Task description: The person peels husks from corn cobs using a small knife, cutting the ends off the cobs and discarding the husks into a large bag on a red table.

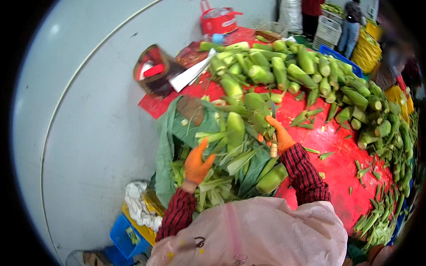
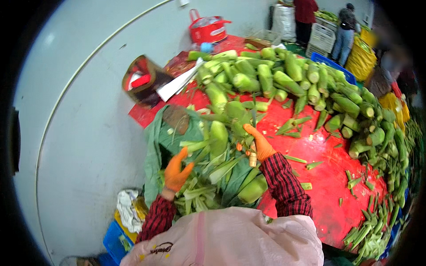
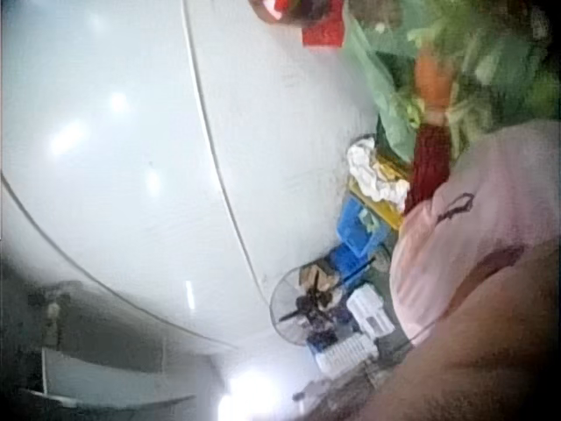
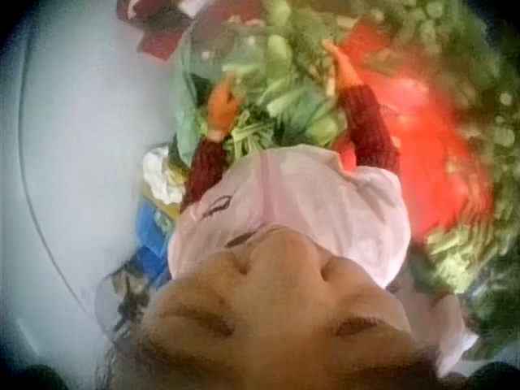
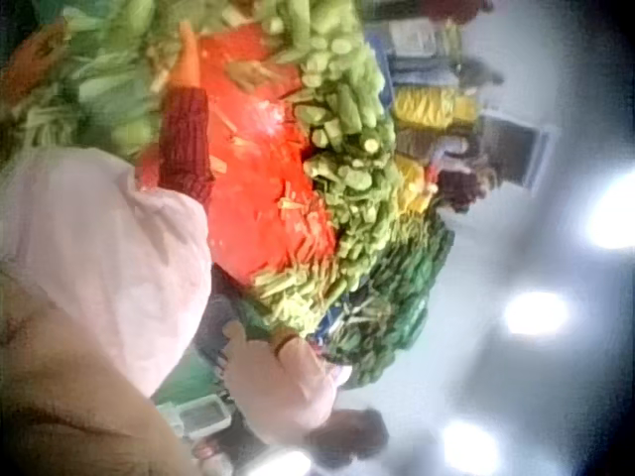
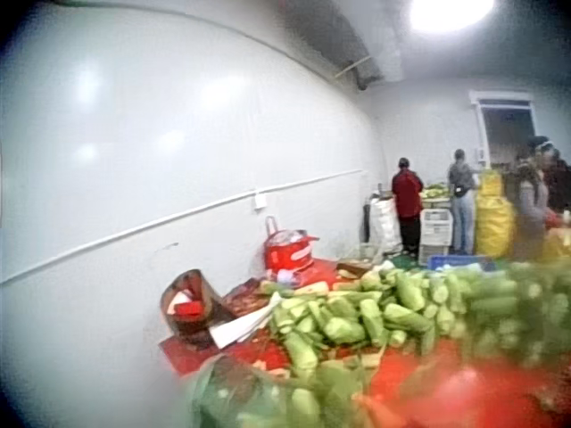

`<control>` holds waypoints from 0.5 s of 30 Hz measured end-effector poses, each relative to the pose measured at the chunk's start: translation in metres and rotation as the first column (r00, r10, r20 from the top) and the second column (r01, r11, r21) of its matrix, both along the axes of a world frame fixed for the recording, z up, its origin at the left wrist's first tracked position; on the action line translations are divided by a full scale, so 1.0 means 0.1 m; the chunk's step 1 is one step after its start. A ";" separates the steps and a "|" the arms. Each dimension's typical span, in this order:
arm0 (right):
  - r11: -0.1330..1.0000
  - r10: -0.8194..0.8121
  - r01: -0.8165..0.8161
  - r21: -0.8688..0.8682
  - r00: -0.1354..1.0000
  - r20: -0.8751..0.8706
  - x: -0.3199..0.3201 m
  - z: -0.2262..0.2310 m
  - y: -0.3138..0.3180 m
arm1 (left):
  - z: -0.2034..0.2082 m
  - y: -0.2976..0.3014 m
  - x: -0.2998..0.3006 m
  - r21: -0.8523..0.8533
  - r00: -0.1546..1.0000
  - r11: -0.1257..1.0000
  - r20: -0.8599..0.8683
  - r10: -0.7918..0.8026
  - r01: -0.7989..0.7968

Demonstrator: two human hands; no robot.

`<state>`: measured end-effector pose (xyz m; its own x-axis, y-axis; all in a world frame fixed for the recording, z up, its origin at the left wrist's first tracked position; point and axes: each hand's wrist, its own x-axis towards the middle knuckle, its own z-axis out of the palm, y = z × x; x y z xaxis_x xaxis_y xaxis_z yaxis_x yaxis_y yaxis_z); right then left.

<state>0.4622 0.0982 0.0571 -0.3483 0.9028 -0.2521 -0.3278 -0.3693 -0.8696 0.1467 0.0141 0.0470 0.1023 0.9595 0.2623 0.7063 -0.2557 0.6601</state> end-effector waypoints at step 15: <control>0.934 0.190 -0.286 0.213 0.904 0.383 -1.79 0.68 -0.87 | 0.18 -0.41 -0.80 -0.060 0.892 0.980 0.428 -0.145 0.188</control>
<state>0.2828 0.0107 0.1254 -0.4934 0.8535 -0.1678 0.0852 -0.1446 -0.9858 0.0666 -0.0265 0.0652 0.1639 0.9609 0.2231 0.3107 -0.2649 0.9128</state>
